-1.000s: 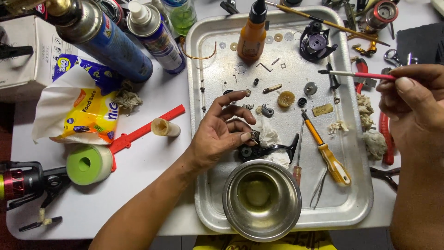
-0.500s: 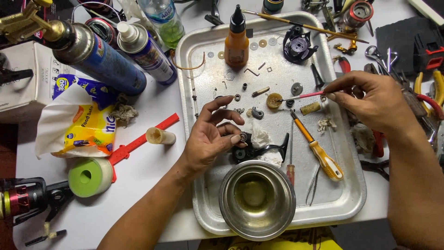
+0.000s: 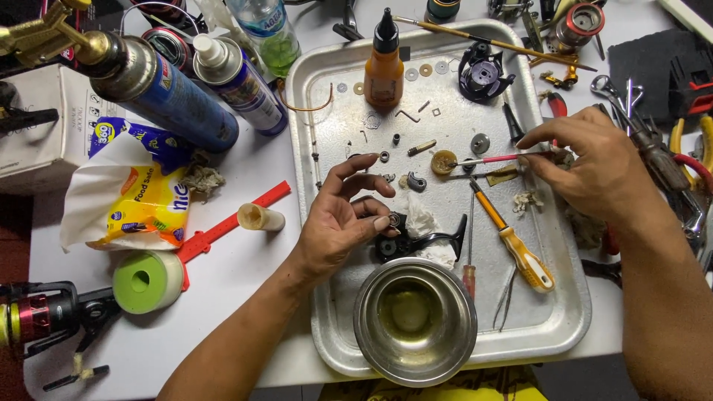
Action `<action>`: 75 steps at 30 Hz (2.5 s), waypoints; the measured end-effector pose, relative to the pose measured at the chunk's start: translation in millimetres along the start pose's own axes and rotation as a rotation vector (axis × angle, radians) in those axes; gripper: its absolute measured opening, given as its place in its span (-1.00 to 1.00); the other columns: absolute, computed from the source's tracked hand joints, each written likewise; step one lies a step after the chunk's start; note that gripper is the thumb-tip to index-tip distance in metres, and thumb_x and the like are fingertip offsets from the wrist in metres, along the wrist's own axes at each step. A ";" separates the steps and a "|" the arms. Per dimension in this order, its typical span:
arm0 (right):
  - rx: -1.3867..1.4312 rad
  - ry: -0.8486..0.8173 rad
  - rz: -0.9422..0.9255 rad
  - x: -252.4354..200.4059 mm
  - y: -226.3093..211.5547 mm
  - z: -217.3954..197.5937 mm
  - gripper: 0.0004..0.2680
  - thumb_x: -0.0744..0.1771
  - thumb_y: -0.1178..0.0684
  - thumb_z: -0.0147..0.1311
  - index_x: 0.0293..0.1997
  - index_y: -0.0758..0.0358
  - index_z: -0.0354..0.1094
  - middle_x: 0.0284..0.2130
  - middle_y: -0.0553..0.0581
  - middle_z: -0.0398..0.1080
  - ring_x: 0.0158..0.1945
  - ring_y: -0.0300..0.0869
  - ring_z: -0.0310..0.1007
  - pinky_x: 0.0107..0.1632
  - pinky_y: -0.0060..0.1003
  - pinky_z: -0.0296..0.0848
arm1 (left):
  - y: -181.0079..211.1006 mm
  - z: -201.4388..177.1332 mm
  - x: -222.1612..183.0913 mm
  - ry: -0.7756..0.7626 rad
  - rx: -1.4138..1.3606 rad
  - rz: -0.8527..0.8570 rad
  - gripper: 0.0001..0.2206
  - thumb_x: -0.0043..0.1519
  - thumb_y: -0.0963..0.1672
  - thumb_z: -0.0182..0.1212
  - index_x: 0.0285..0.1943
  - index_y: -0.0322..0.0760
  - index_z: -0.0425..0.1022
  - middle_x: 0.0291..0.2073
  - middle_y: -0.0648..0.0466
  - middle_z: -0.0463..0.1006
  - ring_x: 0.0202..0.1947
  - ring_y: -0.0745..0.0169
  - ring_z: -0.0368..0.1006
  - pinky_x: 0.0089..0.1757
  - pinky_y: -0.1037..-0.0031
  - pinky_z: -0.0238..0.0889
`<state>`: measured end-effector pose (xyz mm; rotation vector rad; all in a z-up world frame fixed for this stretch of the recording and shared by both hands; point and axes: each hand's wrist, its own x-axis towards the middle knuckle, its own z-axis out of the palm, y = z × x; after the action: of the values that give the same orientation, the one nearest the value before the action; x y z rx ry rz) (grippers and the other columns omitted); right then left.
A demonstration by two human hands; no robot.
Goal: Cleaning and lubricating the internal components of a fishing reel during a repair process.
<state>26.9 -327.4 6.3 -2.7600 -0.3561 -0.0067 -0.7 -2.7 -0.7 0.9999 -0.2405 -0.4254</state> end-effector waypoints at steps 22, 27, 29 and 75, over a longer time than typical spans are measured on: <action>0.487 -0.038 -0.644 19.3 -134.2 6.2 -0.83 0.23 0.02 0.11 -0.20 0.19 0.33 -0.21 0.12 0.38 -0.10 -0.10 0.33 -0.06 -0.21 0.30 | 5.8 0.9 -3.1 -0.015 0.033 0.045 -0.42 0.09 -0.29 0.15 0.28 -0.23 0.02 0.00 -0.07 0.25 -0.35 0.31 0.36 -0.20 0.47 0.37; 0.502 -0.092 -0.624 17.8 -126.2 12.6 -0.84 0.23 0.01 0.09 -0.20 0.16 0.35 -0.20 0.11 0.36 -0.09 -0.12 0.31 -0.07 -0.25 0.33 | 6.5 2.5 -3.2 -0.052 0.064 0.042 -0.42 0.09 -0.27 0.16 0.29 -0.21 0.01 0.05 -0.08 0.22 -0.34 0.31 0.38 -0.14 0.48 0.36; 0.515 -0.090 -0.622 18.2 -127.6 9.4 -0.85 0.23 0.03 0.10 -0.21 0.17 0.35 -0.21 0.11 0.37 -0.09 -0.12 0.31 -0.08 -0.24 0.32 | 6.1 3.5 -3.2 -0.045 0.069 0.036 -0.41 0.08 -0.27 0.17 0.29 -0.21 0.01 0.05 -0.09 0.22 -0.35 0.32 0.38 -0.15 0.48 0.35; 0.598 0.166 -0.357 -23.1 -47.6 -22.6 -0.83 0.15 0.17 0.19 -0.26 0.30 0.38 -0.11 0.23 0.32 0.02 -0.09 0.33 0.09 -0.28 0.36 | 2.9 66.3 70.2 -1.057 1.928 0.131 -0.87 0.27 -0.18 -0.13 -0.21 -0.38 0.30 -0.38 -0.02 0.35 -0.33 0.15 0.23 -0.42 0.39 0.25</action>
<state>-6.4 -297.8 42.8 -2.0642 -0.6754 -0.1865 37.1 -83.4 36.7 2.5053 -1.9072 -0.5114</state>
